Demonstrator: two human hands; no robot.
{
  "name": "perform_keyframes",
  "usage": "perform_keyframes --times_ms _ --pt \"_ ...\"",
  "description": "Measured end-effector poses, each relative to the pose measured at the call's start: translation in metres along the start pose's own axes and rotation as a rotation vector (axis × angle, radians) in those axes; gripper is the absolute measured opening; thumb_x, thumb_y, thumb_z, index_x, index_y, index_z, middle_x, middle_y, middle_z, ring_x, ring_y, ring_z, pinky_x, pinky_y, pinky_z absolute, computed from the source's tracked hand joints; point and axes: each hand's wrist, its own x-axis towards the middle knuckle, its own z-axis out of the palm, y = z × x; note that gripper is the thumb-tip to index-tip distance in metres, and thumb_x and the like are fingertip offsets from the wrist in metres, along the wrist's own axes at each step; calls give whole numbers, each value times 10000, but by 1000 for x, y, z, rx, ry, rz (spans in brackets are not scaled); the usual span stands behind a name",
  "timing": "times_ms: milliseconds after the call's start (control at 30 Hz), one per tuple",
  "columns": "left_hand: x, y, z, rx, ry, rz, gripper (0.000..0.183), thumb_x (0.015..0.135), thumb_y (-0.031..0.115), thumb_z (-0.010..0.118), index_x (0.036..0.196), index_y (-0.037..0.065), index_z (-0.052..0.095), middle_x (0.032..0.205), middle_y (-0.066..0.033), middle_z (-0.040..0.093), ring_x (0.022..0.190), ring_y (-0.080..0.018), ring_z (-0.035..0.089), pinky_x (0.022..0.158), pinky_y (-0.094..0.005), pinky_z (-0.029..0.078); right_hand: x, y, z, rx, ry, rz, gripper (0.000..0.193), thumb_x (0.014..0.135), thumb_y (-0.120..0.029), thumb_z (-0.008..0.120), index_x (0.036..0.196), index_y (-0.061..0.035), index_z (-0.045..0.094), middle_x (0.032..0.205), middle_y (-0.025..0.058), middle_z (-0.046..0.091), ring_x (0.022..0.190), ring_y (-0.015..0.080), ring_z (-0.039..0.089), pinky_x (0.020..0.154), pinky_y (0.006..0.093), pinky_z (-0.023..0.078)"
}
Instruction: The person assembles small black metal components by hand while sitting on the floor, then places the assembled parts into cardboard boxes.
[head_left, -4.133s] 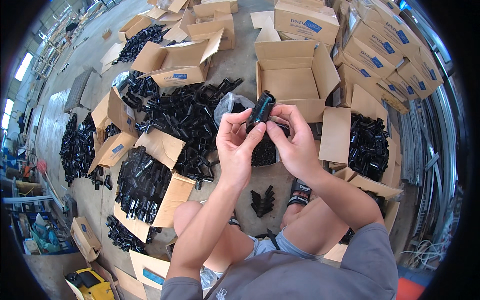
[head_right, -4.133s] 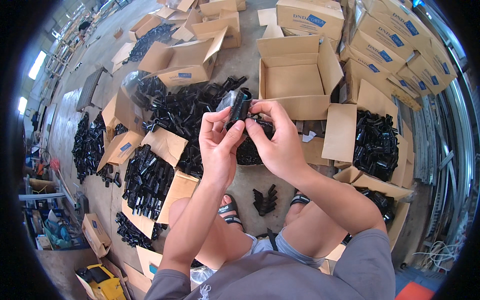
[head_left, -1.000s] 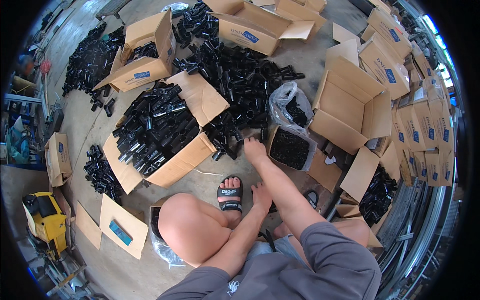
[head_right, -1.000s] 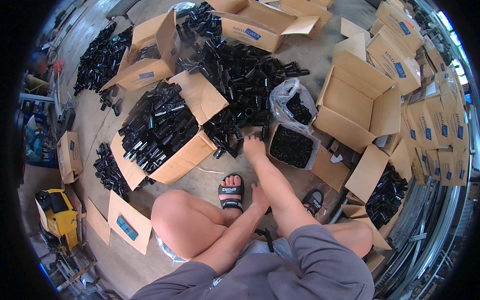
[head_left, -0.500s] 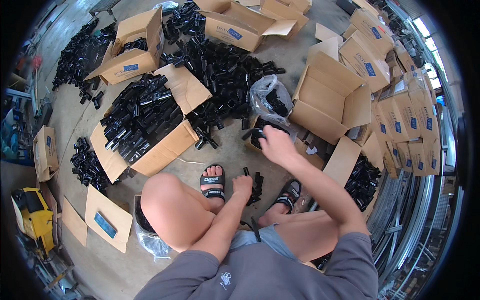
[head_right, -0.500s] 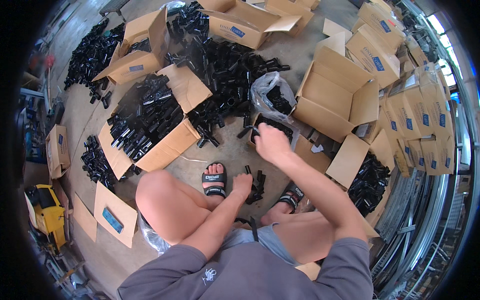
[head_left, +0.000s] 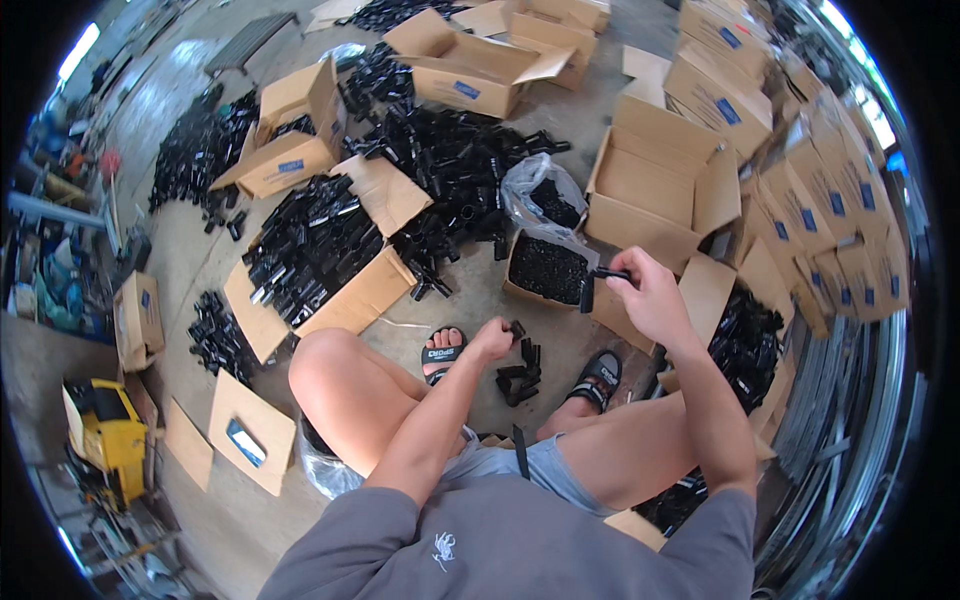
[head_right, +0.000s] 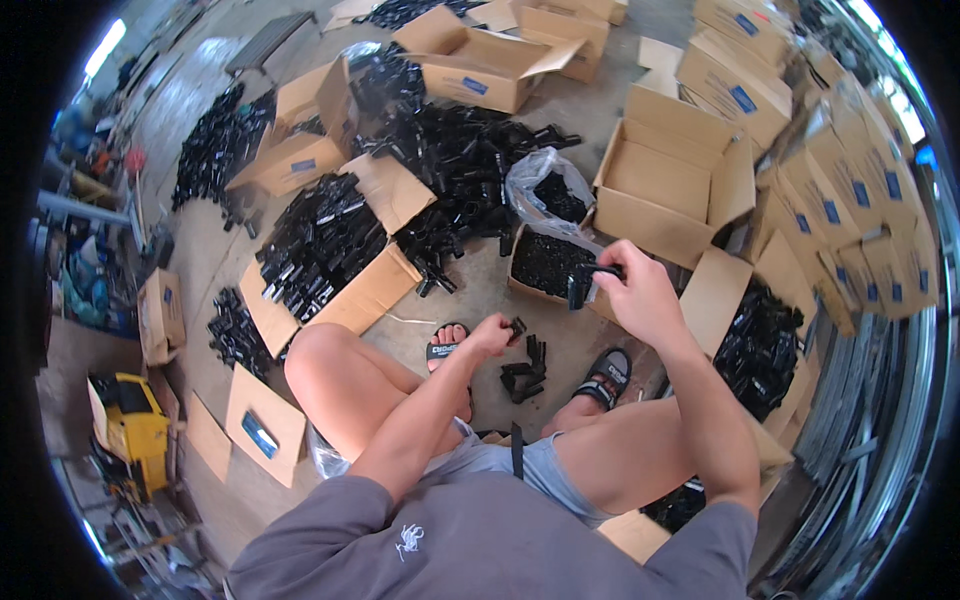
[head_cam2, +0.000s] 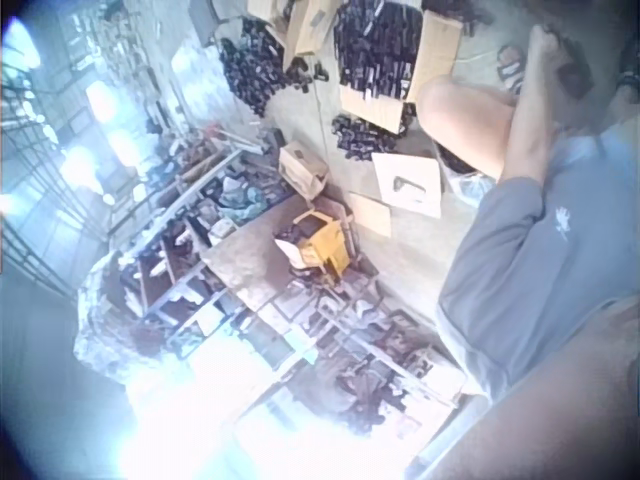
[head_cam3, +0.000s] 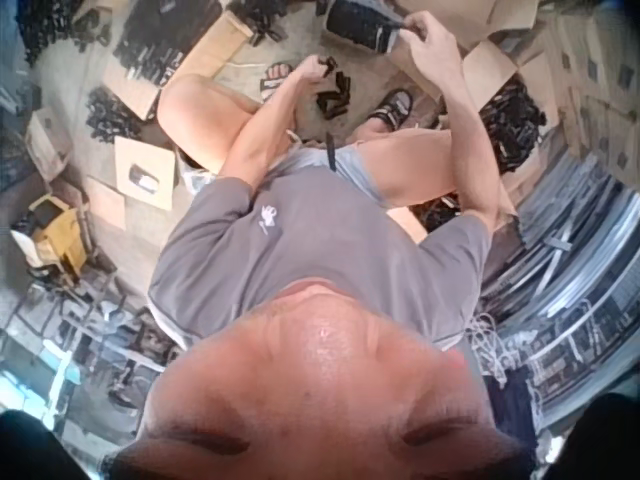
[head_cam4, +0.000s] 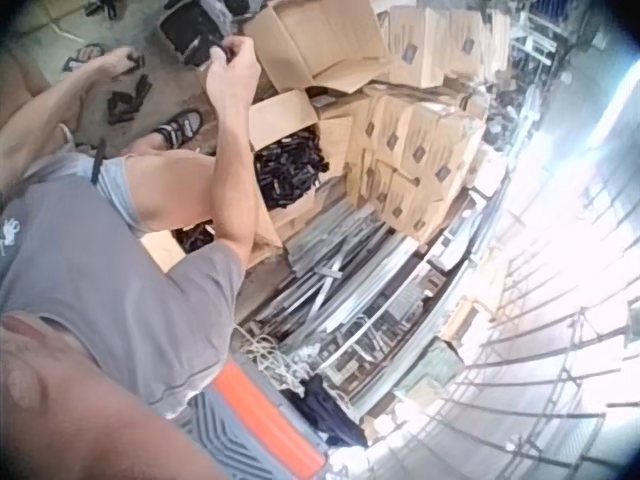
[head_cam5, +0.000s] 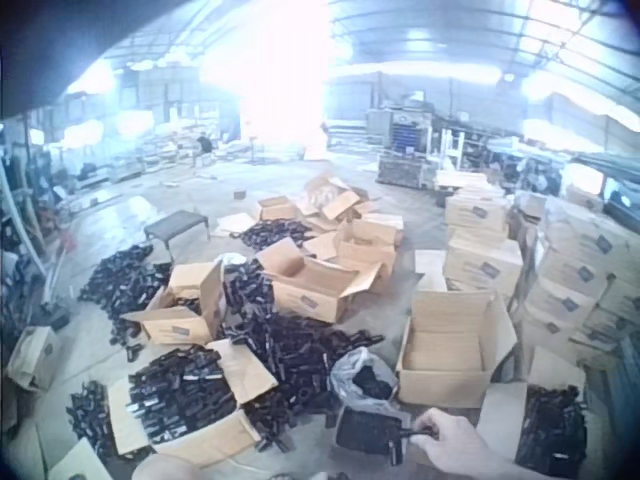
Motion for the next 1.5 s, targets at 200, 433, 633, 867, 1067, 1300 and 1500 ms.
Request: perform_keyframes --times_ms 200,433,633,867,1067,1300,1500 --pt "-88 170 -69 -422 78 396 286 929 157 730 1121 60 543 987 -46 667 840 -131 640 719 -277 514 6 -7 -11 222 -63 79 210 983 -157 639 1121 0 660 937 143 725 877 208 711 772 352 555" --pt "-168 324 -114 373 630 1029 380 894 154 738 1110 -28 485 938 -279 679 907 -477 677 761 -481 533 13 -12 -21 569 62 -40 274 1028 -132 601 1258 -4 673 988 87 722 866 148 693 800 293 574" --pt "-175 356 -114 -366 139 741 237 1091 273 516 1194 71 582 1154 -83 698 1066 -184 668 863 -327 510 10 -41 -27 939 224 -83 302 1047 -135 601 1286 42 654 1035 82 721 910 122 691 857 275 572" --pt "-163 347 -81 -756 -291 440 353 1109 391 452 1284 104 559 1219 -57 658 1173 -177 635 977 -394 530 6 -37 -27 1007 382 -117 267 1020 -109 644 1236 48 649 1060 105 728 940 139 702 873 289 578" --pt "-151 348 -79 -682 -317 468 355 1110 367 434 1310 90 533 1231 -132 657 1160 -271 676 997 -428 586 7 -38 -32 978 391 -90 102 984 -51 685 1026 -16 599 1011 81 714 911 116 686 823 276 555" --pt "-153 348 -88 -767 -369 499 281 1123 302 422 1281 77 480 1195 -110 665 1124 -200 675 982 -378 575 12 -37 -27 901 445 -76 142 964 -33 706 954 -26 564 993 67 715 895 90 666 828 248 534" --pt "-144 352 -79 -619 -371 565 276 1110 252 480 1325 80 465 1045 -43 625 899 -128 613 813 -293 536 11 -38 -42 1003 429 -25 315 942 19 683 1160 -9 458 1018 163 705 904 199 720 842 333 587"
